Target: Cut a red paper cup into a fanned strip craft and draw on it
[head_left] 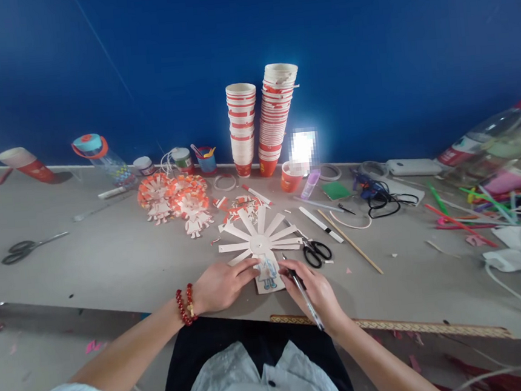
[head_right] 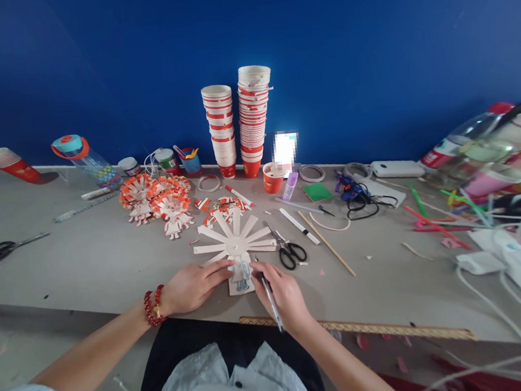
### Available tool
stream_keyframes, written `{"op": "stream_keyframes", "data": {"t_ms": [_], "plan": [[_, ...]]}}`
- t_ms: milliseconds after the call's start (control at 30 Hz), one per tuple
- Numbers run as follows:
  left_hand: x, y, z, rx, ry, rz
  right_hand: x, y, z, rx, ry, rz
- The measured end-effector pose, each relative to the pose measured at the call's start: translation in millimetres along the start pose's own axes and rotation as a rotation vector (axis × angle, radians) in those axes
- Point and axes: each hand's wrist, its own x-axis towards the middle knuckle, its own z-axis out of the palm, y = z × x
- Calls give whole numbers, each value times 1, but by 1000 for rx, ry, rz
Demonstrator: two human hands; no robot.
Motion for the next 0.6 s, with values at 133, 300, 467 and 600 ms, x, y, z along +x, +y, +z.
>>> {"op": "stream_keyframes", "data": {"t_ms": [133,300,467,600], "plan": [[-5,1,2,-119,71,-18,-1,4,2,-14,-27,-2],[-6,5,2,-315,226,-212,0,4,3,-36,-74,-47],[4,9,2,-355,270,-335,1,1,3,-73,-100,-76],[14,16,3,-342,286,-409,2,0,3,-86,-105,-91]]}}
